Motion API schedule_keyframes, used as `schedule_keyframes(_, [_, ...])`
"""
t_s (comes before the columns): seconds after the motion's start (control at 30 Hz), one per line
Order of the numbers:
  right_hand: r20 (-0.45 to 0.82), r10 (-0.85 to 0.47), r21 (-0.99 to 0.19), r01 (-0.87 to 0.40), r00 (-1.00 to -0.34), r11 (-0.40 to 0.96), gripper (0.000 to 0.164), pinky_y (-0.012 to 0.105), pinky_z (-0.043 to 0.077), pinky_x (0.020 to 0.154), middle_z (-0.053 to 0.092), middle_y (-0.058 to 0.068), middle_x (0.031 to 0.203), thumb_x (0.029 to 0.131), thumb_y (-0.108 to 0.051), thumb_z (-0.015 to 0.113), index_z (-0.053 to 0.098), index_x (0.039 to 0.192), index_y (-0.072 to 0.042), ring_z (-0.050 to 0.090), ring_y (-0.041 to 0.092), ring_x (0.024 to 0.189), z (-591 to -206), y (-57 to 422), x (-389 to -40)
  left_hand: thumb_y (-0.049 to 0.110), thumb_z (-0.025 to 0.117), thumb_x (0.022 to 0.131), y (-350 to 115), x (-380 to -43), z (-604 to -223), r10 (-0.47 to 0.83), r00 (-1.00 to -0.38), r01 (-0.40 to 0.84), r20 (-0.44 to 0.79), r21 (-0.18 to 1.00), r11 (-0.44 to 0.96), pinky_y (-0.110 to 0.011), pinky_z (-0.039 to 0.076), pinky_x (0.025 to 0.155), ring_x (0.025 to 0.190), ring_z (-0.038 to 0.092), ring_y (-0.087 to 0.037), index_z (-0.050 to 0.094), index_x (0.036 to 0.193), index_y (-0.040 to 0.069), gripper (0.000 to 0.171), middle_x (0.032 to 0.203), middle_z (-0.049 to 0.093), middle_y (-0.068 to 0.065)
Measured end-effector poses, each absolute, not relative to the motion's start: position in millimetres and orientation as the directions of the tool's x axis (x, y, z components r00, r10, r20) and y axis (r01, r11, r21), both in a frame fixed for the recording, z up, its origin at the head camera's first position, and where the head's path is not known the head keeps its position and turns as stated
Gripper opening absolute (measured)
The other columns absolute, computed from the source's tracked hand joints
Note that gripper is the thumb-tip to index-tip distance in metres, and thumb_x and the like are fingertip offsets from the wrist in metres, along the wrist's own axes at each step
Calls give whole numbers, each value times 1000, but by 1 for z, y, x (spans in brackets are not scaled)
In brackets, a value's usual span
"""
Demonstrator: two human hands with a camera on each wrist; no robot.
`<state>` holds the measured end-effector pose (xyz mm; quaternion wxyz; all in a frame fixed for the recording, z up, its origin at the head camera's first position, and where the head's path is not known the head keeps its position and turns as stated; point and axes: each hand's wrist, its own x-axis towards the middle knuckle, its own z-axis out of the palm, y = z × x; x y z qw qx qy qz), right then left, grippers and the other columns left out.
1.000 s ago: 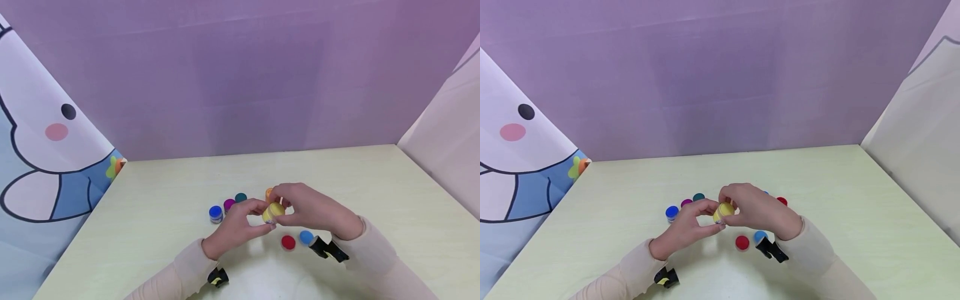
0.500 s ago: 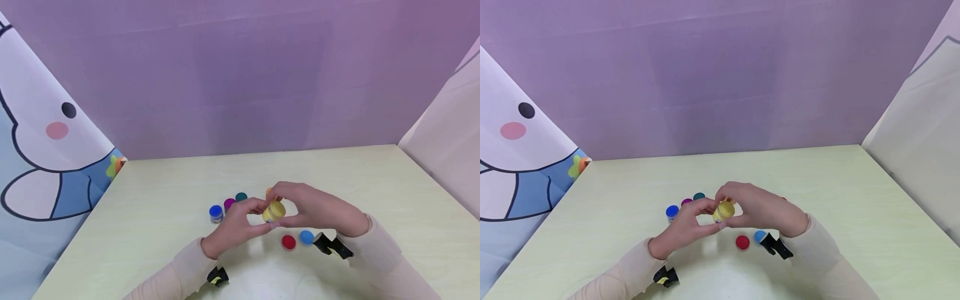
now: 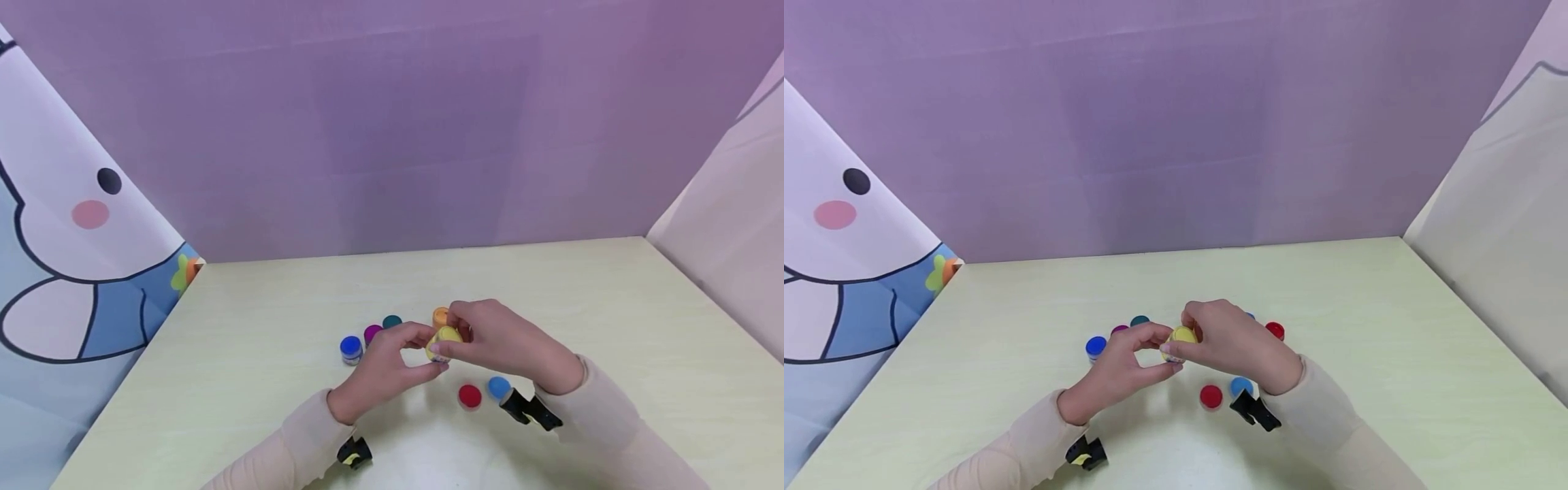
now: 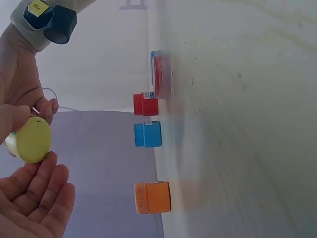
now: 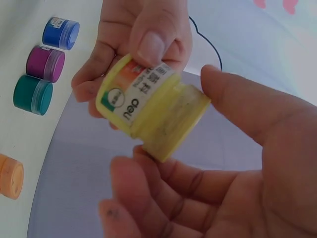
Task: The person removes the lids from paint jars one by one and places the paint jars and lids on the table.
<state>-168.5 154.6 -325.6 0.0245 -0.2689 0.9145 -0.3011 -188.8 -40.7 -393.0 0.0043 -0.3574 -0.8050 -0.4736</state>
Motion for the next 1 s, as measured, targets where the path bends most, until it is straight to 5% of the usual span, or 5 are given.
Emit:
schedule_keyframes(0.17, [140, -534, -564, -510, -834, 649, 25, 24, 40, 46, 46, -5, 61, 81, -33, 67, 52, 85, -12, 42, 8, 51, -324, 155, -169, 31, 71, 78, -41, -189, -394, 571, -748, 575, 338, 760, 303, -27, 46, 82, 93, 54, -4, 60, 106, 18, 33, 102, 60, 12])
schedule_keyframes(0.4, [228, -629, -528, -637, -743, 561, 20, 27, 48, 67, 53, -9, 85, 80, -18, 69, 56, 93, -13, 51, 9, 73, -323, 158, -171, 29, 70, 79, -41, -190, -394, 572, -747, 568, 340, 773, 282, -29, 46, 82, 91, 55, -6, 60, 104, 17, 30, 99, 61, 11])
schedule_keyframes(0.73, [254, -745, -484, -748, -616, 454, 33, 26, 46, 81, 54, -8, 100, 74, -2, 70, 57, 101, -16, 50, 7, 90, -321, 163, -173, 29, 72, 77, -42, -191, -395, 588, -729, 581, 351, 771, 261, -28, 47, 81, 89, 54, -4, 59, 106, 18, 33, 99, 60, 14])
schedule_keyframes(0.83, [257, -733, -487, -740, -629, 464, 32, 27, 46, 81, 54, -8, 100, 75, -8, 72, 56, 102, -13, 50, 8, 90, -320, 163, -173, 29, 71, 78, -41, -191, -394, 586, -727, 584, 356, 771, 256, -29, 47, 81, 90, 54, -5, 60, 105, 18, 32, 99, 60, 13])
schedule_keyframes(1.0, [200, -609, -551, -602, -767, 578, 37, 29, 49, 70, 57, -5, 92, 79, -34, 69, 55, 102, -8, 54, 11, 81, -319, 162, -171, 30, 70, 78, -41, -191, -393, 579, -736, 584, 350, 760, 283, -28, 46, 82, 92, 54, -4, 60, 105, 18, 31, 100, 61, 12])
